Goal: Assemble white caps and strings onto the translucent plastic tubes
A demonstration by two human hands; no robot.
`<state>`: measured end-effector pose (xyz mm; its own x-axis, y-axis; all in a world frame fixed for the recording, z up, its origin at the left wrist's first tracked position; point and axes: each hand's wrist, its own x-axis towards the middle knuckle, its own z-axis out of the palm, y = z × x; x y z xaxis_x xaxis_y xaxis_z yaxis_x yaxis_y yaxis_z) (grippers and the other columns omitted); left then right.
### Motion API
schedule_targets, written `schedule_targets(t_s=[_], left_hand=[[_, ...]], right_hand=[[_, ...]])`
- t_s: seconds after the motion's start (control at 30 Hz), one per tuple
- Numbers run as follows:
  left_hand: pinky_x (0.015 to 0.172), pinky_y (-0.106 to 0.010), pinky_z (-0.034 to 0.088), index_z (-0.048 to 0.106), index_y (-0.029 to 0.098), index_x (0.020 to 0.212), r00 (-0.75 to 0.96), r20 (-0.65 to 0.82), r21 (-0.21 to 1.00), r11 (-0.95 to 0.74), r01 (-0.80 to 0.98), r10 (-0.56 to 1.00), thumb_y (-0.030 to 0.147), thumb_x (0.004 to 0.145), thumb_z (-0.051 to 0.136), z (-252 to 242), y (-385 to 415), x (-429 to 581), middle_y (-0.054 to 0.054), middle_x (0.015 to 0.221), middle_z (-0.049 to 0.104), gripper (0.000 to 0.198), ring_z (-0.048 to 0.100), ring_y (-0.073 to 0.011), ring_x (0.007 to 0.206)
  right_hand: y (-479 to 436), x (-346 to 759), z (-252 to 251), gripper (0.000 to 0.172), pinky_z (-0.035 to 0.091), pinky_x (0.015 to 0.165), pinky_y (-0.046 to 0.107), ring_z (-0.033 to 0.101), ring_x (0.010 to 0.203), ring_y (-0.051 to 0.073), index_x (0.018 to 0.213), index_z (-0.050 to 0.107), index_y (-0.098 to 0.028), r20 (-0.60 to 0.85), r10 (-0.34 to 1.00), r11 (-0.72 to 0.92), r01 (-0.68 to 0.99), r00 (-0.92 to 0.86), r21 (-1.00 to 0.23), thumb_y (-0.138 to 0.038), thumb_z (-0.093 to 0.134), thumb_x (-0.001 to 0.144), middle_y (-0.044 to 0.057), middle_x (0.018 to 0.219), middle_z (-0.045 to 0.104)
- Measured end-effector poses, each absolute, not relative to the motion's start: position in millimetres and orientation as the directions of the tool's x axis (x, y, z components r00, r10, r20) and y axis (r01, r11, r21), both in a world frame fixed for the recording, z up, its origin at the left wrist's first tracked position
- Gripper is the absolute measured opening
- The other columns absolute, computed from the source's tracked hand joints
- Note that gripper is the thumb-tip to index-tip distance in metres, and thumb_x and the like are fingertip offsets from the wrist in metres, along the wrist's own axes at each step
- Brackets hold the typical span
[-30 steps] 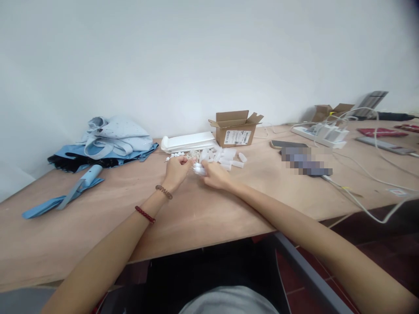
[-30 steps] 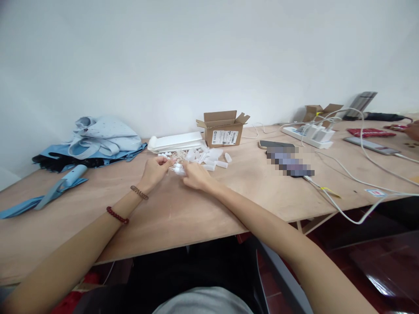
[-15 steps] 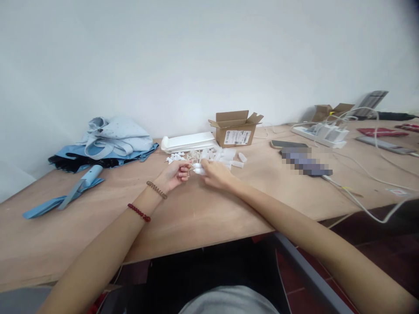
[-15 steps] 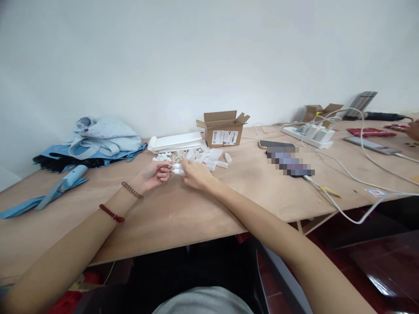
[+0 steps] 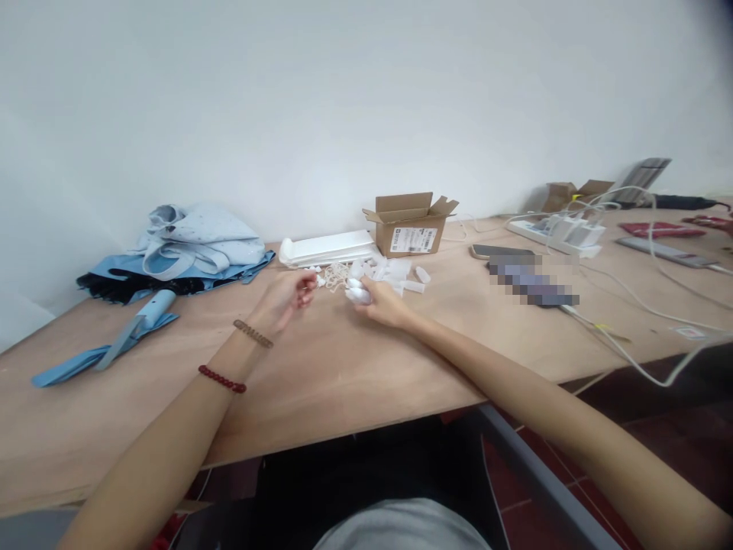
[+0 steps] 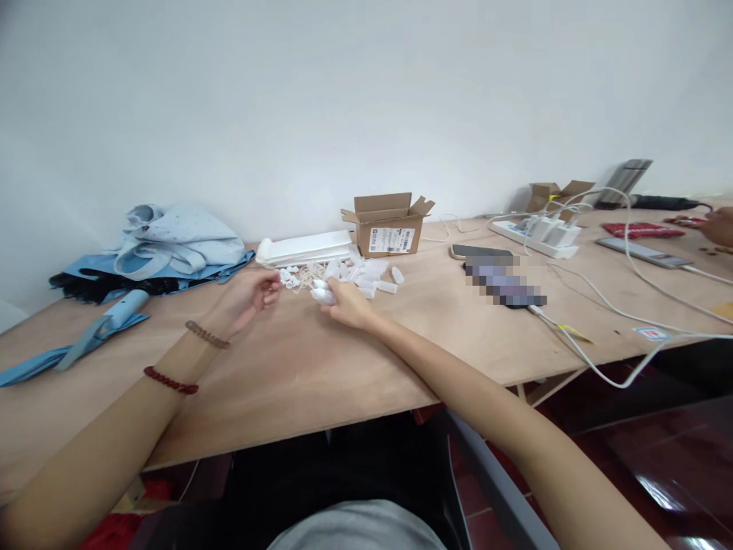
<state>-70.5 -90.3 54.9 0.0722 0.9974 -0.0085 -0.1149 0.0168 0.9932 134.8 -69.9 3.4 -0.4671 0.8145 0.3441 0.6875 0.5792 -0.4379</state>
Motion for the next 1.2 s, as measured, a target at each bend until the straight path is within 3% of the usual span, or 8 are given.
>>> schedule_targets(t_s=[0.13,0.43,0.63,0.9,1.2], left_hand=[[0.043,-0.019,0.033,0.061,0.012,0.075,0.098,-0.013,0.987,-0.003,0.161,0.995,0.021,0.063,0.068,43.4,-93.3,-62.4,0.0,0.061,0.053,0.016,0.046,-0.0075,0.051],[0.048,-0.02,0.041,0.066,0.012,0.08,0.118,0.091,0.958,-0.119,0.261,0.989,0.028,0.066,0.058,43.0,-93.0,-57.6,-0.005,0.079,0.06,0.022,0.052,-0.0127,0.07],[0.052,-0.022,0.045,0.065,0.013,0.083,0.279,0.143,0.882,-0.25,0.4,0.95,0.031,0.066,0.061,37.2,-95.0,-52.8,-0.004,0.081,0.062,0.025,0.054,-0.0135,0.07],[0.051,-0.022,0.043,0.064,0.013,0.076,0.305,0.096,0.872,-0.228,0.434,0.948,0.032,0.071,0.06,25.3,-91.7,-53.8,0.0,0.065,0.057,0.02,0.05,-0.0094,0.055],[0.043,-0.02,0.037,0.05,0.016,0.058,0.279,0.036,0.951,-0.119,0.286,0.96,0.031,0.074,0.057,14.1,-96.2,-48.0,0.005,0.047,0.041,0.024,0.039,-0.0066,0.043]], right_hand=[[-69.8,132.7,6.2,0.029,0.034,0.065,0.023,0.05,0.072,0.015,0.09,0.055,-0.014,0.338,0.821,0.569,0.627,-0.46,-0.531,-0.033,0.064,0.069,0.001,0.08,0.058],[-70.7,132.5,7.8,0.03,0.032,0.064,0.023,0.047,0.069,0.013,0.086,0.057,-0.013,0.32,0.822,0.561,0.572,-0.471,-0.599,-0.033,0.067,0.065,-0.001,0.076,0.055],[-69.3,134.8,10.8,0.039,0.033,0.063,0.025,0.047,0.07,0.014,0.084,0.06,-0.013,0.317,0.836,0.524,0.483,-0.447,-0.702,-0.043,0.07,0.061,-0.001,0.074,0.055],[-72.8,137.3,15.3,0.035,0.036,0.063,0.024,0.05,0.07,0.014,0.085,0.063,-0.014,0.278,0.77,0.528,0.329,-0.574,-0.783,-0.038,0.072,0.061,-0.001,0.075,0.058],[-73.3,138.5,15.3,0.032,0.038,0.068,0.025,0.053,0.074,0.015,0.082,0.062,-0.013,0.325,0.743,0.566,0.291,-0.585,-0.772,-0.039,0.07,0.065,0.0,0.076,0.06]])
